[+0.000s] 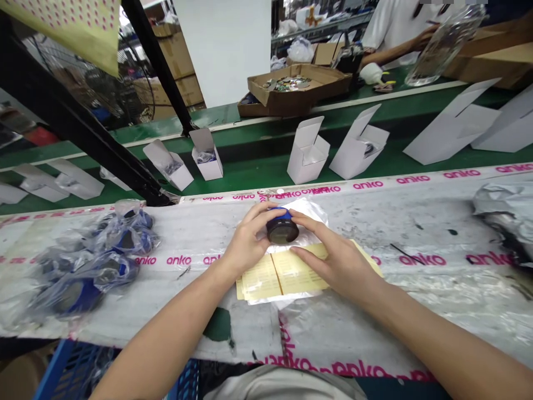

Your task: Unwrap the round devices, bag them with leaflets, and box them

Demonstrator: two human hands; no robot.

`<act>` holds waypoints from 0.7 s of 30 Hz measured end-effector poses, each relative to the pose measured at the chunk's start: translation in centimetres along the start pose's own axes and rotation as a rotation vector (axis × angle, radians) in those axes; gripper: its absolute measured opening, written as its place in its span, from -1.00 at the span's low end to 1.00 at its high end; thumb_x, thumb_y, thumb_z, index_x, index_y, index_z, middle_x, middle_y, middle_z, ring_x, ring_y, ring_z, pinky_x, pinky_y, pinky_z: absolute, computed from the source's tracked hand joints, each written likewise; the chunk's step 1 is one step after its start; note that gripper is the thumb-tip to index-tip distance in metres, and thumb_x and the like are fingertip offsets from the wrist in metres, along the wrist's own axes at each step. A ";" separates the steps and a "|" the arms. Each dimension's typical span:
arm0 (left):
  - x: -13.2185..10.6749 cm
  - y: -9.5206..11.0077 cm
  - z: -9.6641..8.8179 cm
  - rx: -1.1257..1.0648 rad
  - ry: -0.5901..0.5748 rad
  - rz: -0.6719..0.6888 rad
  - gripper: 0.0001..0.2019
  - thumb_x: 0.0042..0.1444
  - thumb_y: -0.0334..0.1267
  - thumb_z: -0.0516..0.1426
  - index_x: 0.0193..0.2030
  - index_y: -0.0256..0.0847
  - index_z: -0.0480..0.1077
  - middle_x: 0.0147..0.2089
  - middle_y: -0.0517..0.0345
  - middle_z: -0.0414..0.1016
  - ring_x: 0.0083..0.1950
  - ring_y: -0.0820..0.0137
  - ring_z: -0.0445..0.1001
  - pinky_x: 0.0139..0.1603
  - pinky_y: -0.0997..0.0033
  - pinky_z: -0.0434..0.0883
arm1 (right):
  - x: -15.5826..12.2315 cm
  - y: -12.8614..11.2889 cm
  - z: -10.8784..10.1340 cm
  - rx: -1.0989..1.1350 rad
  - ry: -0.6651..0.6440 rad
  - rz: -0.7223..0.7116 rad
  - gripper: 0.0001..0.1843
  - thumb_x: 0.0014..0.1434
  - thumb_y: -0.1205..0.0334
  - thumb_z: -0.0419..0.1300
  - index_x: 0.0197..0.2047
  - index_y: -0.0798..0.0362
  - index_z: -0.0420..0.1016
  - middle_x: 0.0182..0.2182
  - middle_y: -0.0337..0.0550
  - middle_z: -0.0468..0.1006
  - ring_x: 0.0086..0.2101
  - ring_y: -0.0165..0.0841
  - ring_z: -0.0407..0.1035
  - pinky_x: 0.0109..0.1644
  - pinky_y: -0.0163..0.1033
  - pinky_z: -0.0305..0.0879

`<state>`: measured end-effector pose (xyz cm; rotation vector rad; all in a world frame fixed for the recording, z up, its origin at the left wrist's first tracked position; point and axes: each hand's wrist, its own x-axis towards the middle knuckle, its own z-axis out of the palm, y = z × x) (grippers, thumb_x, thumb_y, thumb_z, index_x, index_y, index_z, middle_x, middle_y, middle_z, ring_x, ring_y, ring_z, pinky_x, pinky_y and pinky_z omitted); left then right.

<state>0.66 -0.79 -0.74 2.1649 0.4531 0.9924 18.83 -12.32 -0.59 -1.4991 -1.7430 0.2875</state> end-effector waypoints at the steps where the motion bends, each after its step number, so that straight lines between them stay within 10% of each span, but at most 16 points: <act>1: 0.0 0.0 0.0 0.003 -0.001 -0.001 -0.32 0.05 -0.69 0.20 0.23 0.07 0.40 0.25 0.04 0.38 0.33 0.24 0.38 0.38 0.01 0.39 | 0.0 0.0 0.0 -0.001 0.003 0.000 -0.50 0.33 0.28 0.19 0.31 -0.06 0.26 0.28 -0.06 0.44 0.21 -0.18 0.39 0.29 -0.03 0.40; 21: -0.1 0.2 0.2 -0.030 0.082 -0.048 -0.39 0.04 -0.36 0.39 0.22 -0.02 0.34 0.31 -0.08 0.39 0.35 0.13 0.38 0.26 -0.02 0.45 | 1.6 -1.4 -1.5 -0.156 0.182 -0.265 -0.71 0.35 0.29 0.22 0.12 0.00 0.39 0.12 0.10 0.50 0.12 -0.10 0.44 0.16 0.08 0.48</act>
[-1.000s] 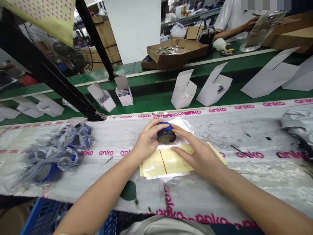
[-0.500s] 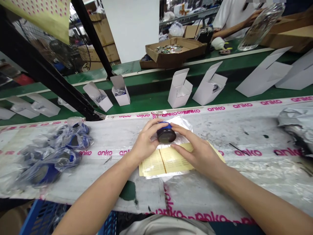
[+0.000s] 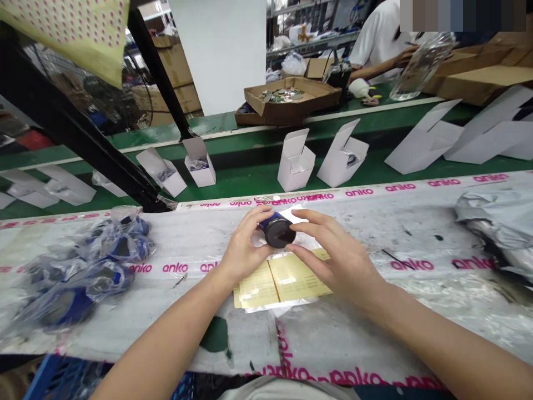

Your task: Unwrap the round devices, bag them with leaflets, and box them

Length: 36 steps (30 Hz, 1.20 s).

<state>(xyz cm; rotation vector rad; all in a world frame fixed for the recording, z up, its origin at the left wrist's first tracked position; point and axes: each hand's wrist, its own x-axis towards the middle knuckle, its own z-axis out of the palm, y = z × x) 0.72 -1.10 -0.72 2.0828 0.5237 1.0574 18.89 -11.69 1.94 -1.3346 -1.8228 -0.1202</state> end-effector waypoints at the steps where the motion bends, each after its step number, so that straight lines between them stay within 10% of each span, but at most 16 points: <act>1: 0.0 0.0 0.0 -0.006 0.015 0.001 -0.39 0.04 -0.35 0.39 0.21 -0.03 0.34 0.30 -0.09 0.40 0.34 0.13 0.39 0.24 -0.01 0.46 | 0.4 0.0 -0.1 -0.022 -0.011 -0.018 -0.75 0.35 0.30 0.21 0.09 0.01 0.40 0.10 0.10 0.50 0.09 -0.10 0.46 0.11 0.06 0.51; 10: -0.2 0.3 -0.1 0.020 0.161 -0.004 -0.43 0.02 -0.21 0.41 0.15 -0.09 0.34 0.20 -0.09 0.47 0.24 0.12 0.48 0.18 -0.01 0.49 | 2.9 -0.6 0.5 0.012 0.025 -0.097 -0.81 0.37 0.41 0.15 -0.04 -0.01 0.52 -0.06 -0.02 0.57 -0.07 -0.21 0.54 -0.03 -0.07 0.59; 36: -0.5 2.5 0.3 0.080 0.115 -0.062 -0.44 0.00 -0.24 0.41 0.10 -0.07 0.29 0.06 0.04 0.45 0.09 0.22 0.51 0.04 0.13 0.54 | 1.5 -0.9 -0.1 0.070 0.026 -0.010 -0.73 0.31 0.49 0.19 -0.05 -0.07 0.55 -0.01 -0.06 0.60 -0.05 -0.21 0.57 0.00 -0.08 0.62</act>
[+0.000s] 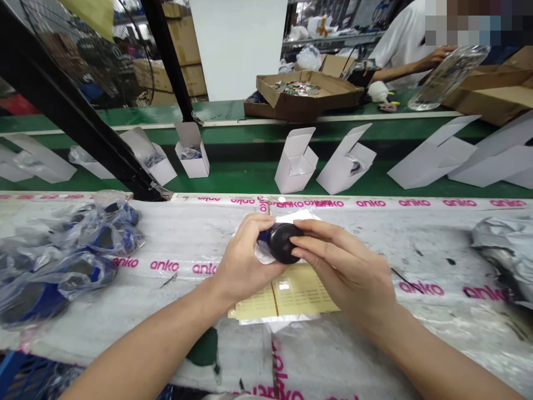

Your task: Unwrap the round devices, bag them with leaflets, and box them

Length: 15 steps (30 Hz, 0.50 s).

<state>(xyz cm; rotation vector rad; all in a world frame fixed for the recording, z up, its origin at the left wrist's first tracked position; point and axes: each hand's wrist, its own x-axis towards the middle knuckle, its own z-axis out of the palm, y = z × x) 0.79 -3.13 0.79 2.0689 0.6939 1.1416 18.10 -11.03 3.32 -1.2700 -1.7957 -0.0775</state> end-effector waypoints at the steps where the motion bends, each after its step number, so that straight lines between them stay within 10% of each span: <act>1: 0.0 0.0 0.0 0.003 -0.002 -0.007 -0.44 0.00 -0.24 0.41 0.10 -0.07 0.29 0.05 0.05 0.45 0.08 0.22 0.51 0.03 0.13 0.55 | 0.0 0.0 0.0 0.004 -0.005 0.001 -0.73 0.32 0.49 0.18 -0.06 -0.07 0.56 -0.01 -0.07 0.60 -0.05 -0.21 0.56 0.00 -0.09 0.62; 15: 0.1 -0.4 0.1 0.052 -0.022 0.050 -0.49 0.04 -0.23 0.40 0.08 -0.11 0.30 0.04 0.03 0.45 0.10 0.22 0.50 0.06 0.13 0.55 | 0.0 0.2 0.3 0.007 -0.020 0.087 -0.87 0.33 0.41 0.20 -0.16 -0.03 0.49 -0.11 -0.09 0.60 -0.10 -0.23 0.56 -0.05 -0.12 0.60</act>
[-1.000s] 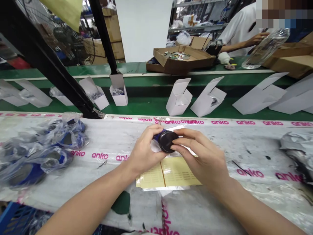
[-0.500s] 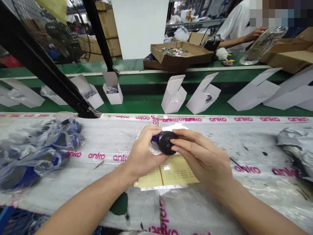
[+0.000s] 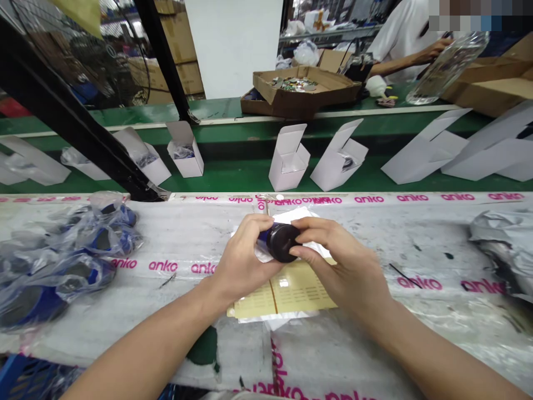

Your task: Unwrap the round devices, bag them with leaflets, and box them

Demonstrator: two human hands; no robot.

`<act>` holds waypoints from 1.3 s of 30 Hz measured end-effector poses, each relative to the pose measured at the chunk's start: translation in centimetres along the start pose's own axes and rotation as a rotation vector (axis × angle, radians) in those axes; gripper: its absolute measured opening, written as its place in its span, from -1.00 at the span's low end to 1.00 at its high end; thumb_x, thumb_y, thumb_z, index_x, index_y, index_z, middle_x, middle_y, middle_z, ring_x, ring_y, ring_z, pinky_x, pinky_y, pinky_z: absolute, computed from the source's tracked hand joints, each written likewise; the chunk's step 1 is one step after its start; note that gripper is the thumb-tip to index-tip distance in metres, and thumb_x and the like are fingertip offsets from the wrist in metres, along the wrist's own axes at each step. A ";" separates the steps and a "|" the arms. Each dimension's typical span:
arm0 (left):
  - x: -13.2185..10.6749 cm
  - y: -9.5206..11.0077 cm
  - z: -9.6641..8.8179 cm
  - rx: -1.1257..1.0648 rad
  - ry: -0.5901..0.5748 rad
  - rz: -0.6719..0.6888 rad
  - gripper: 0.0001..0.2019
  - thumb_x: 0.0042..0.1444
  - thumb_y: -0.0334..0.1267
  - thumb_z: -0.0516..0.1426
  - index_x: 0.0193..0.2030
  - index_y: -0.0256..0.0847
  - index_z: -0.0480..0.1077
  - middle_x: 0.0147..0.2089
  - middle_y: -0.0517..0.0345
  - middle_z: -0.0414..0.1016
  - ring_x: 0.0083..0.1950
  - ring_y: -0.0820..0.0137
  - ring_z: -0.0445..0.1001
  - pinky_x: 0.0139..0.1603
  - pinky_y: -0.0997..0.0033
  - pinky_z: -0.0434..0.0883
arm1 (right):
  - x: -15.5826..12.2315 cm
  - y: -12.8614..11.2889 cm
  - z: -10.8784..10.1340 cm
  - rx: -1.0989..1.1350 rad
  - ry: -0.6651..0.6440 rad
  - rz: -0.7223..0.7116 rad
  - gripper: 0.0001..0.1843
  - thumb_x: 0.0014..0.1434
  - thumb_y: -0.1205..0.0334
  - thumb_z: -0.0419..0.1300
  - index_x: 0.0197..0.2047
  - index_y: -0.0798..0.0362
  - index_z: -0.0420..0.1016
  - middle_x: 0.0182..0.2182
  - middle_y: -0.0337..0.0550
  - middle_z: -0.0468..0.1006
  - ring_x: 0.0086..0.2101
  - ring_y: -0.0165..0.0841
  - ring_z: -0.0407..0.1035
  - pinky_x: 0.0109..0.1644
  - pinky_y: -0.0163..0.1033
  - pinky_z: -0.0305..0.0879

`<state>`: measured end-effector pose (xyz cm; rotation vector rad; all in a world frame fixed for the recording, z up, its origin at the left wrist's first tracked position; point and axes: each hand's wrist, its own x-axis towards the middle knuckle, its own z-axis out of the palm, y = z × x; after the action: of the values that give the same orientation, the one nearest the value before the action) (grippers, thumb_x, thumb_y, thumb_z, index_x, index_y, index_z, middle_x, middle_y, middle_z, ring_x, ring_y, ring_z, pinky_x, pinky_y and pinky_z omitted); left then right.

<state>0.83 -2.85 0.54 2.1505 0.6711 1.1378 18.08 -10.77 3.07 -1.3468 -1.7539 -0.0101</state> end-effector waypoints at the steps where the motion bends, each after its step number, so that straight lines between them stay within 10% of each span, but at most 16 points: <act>1: 0.0 -0.1 0.0 -0.002 -0.002 -0.013 -0.48 0.03 -0.22 0.40 0.08 -0.11 0.30 0.04 0.04 0.45 0.09 0.22 0.50 0.06 0.14 0.55 | -0.1 0.1 0.0 -0.008 -0.005 0.001 -0.87 0.34 0.40 0.20 -0.12 -0.02 0.50 -0.10 -0.08 0.60 -0.09 -0.22 0.56 -0.04 -0.12 0.61; 39: -0.4 -0.2 0.3 0.095 0.012 0.039 -0.45 0.00 -0.37 0.39 0.09 -0.16 0.28 0.09 -0.04 0.44 0.13 0.21 0.51 0.07 0.13 0.58 | -0.3 0.4 0.4 0.084 0.020 0.027 -0.86 0.30 0.41 0.23 -0.19 -0.03 0.54 -0.11 -0.08 0.56 -0.11 -0.22 0.54 -0.04 -0.07 0.60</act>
<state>0.85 -3.03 0.10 2.2471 0.7046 1.1615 18.18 -10.67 2.45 -1.3051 -1.7010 0.0638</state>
